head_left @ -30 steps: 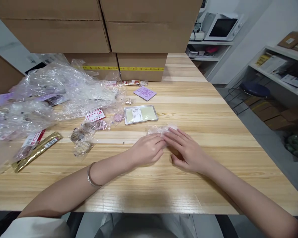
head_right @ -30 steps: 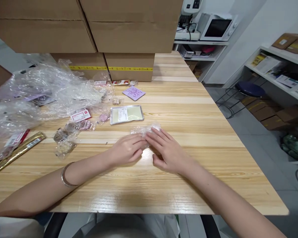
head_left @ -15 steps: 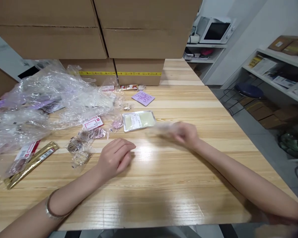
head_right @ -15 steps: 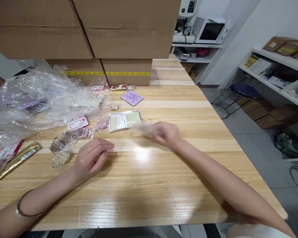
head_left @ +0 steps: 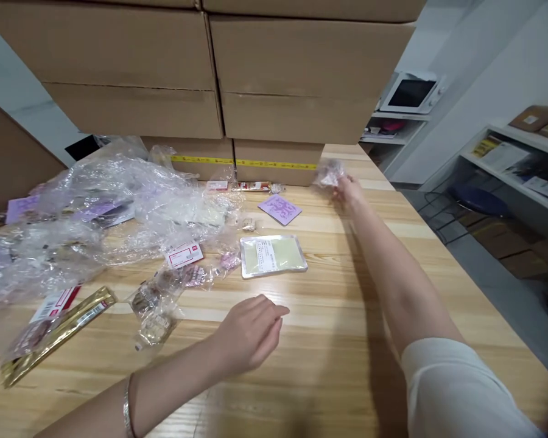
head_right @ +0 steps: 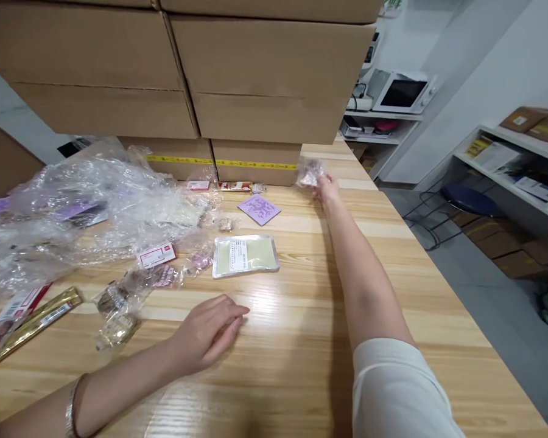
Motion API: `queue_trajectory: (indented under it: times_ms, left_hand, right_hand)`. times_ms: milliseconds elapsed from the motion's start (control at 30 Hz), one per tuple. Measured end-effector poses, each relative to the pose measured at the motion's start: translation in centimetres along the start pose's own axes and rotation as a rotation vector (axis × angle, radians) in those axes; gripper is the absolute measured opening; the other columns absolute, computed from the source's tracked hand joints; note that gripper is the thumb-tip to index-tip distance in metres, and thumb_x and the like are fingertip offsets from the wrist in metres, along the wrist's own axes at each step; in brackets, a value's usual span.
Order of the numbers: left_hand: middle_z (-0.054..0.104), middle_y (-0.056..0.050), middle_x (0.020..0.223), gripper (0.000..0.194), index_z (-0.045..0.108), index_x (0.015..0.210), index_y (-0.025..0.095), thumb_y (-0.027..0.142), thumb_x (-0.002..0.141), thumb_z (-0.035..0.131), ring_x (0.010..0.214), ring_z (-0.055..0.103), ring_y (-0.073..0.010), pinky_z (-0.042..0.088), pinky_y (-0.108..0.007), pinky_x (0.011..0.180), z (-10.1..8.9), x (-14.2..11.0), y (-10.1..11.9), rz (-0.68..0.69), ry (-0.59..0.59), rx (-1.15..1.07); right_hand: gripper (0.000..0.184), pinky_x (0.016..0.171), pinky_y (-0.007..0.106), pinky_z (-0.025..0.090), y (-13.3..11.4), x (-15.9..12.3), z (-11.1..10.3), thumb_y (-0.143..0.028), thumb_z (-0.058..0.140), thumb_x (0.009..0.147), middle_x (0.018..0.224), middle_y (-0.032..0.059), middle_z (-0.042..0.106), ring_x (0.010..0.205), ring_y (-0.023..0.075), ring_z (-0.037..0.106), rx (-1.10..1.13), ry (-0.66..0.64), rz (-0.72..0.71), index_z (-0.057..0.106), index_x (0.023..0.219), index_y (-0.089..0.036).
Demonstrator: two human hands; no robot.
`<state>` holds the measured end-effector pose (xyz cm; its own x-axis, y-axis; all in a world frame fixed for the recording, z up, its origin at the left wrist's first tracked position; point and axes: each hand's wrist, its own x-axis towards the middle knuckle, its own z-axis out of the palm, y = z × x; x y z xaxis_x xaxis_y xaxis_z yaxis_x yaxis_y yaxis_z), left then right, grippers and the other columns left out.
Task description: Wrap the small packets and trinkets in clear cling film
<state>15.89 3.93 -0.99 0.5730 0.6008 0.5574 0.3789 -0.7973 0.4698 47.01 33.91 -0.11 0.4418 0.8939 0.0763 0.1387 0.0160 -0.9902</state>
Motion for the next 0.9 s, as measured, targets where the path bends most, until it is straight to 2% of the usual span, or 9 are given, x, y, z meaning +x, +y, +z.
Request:
queue_trajectory:
  times_ms: [67,167,300,400,467,533,633,733,900]
  left_hand:
    - [0.066,-0.006,0.080,0.024,0.054,0.113,0.015,0.008,0.090,0.049,0.070,0.059,-0.0181,0.050,-0.032,0.061,0.1,0.0,0.1,0.004,-0.021,0.016]
    - [0.066,-0.006,0.082,0.028,0.053,0.114,0.017,0.007,0.089,0.050,0.073,0.060,-0.0191,0.053,-0.033,0.062,-0.2,0.1,0.0,-0.018,-0.033,0.054]
    - [0.065,-0.013,0.109,0.032,0.056,0.114,0.020,0.008,0.084,0.057,0.107,0.062,-0.0278,0.056,-0.045,0.086,-1.5,0.7,-1.5,-0.080,0.162,0.376]
    - [0.048,-0.019,0.144,0.024,0.063,0.107,0.018,0.013,0.083,0.061,0.143,0.034,-0.0404,0.038,-0.063,0.108,-2.8,1.0,-3.7,-0.206,0.184,0.682]
    - [0.040,-0.017,0.153,0.018,0.065,0.099,0.016,0.010,0.084,0.058,0.150,0.016,-0.0408,0.024,-0.067,0.115,-3.8,0.9,-5.1,-0.298,0.091,0.763]
    - [0.043,-0.015,0.153,0.019,0.065,0.095,0.016,0.007,0.087,0.051,0.152,0.012,-0.0379,0.016,-0.069,0.117,-4.8,0.7,-6.0,-0.355,0.031,0.807]
    - [0.051,-0.014,0.147,0.029,0.063,0.104,0.017,0.006,0.093,0.039,0.151,0.020,-0.0345,0.010,-0.072,0.116,-6.1,0.5,-6.5,-0.393,0.025,0.854]
    - [0.057,-0.015,0.140,0.037,0.058,0.120,0.016,0.007,0.096,0.031,0.146,0.033,-0.0327,0.009,-0.071,0.117,-7.0,0.6,-6.1,-0.381,0.042,0.887]
    - [0.065,-0.013,0.126,0.033,0.060,0.118,0.015,0.016,0.100,0.033,0.132,0.052,-0.0263,0.032,-0.050,0.115,-8.2,1.3,-4.8,-0.299,0.109,0.826]
  right_hand:
    - [0.028,0.069,0.029,0.049,0.4,0.5,0.7,-0.020,0.066,0.077,0.103,0.0112,0.062,0.092,0.0215,0.062,-0.169,0.043,-0.046,0.053,0.101,-0.015]
    - [0.049,0.089,0.035,0.045,0.8,0.3,1.3,-0.020,0.067,0.078,0.131,0.0221,0.050,0.117,0.0289,0.055,-0.434,0.100,-0.134,0.052,0.123,-0.008]
    - [0.065,0.101,0.045,0.038,0.5,-2.8,1.5,-0.032,0.055,0.091,0.143,0.0252,0.039,0.124,0.0323,0.051,-0.684,0.113,-0.283,0.034,0.148,-0.008]
    - [0.057,0.101,0.048,0.041,0.1,-8.1,1.0,-0.039,0.046,0.097,0.142,0.0238,0.043,0.123,0.0325,0.051,-0.849,-0.071,-0.546,0.039,0.146,-0.011]
    - [0.050,0.103,0.050,0.041,0.1,-12.6,0.2,-0.040,0.044,0.098,0.143,0.0214,0.046,0.126,0.0327,0.050,-0.934,-0.293,-0.766,0.045,0.141,-0.014]
    - [0.045,0.102,0.053,0.042,0.3,-17.0,-1.0,-0.040,0.044,0.099,0.145,0.0191,0.047,0.126,0.0335,0.050,-0.955,-0.463,-0.894,0.050,0.138,-0.017]
    - [0.043,0.103,0.055,0.042,0.6,-22.0,-3.0,-0.040,0.048,0.098,0.143,0.0184,0.051,0.128,0.0328,0.050,-0.913,-0.619,-0.963,0.051,0.135,-0.019]
    - [0.040,0.109,0.058,0.037,0.4,-24.4,-4.7,-0.039,0.050,0.097,0.139,0.0186,0.054,0.129,0.0312,0.050,-0.868,-0.673,-0.984,0.052,0.132,-0.020]
    - [0.035,0.105,0.056,0.042,-0.4,-25.2,-6.2,-0.030,0.053,0.094,0.132,0.0153,0.059,0.122,0.0295,0.055,-0.772,-0.602,-0.930,0.052,0.129,-0.022]
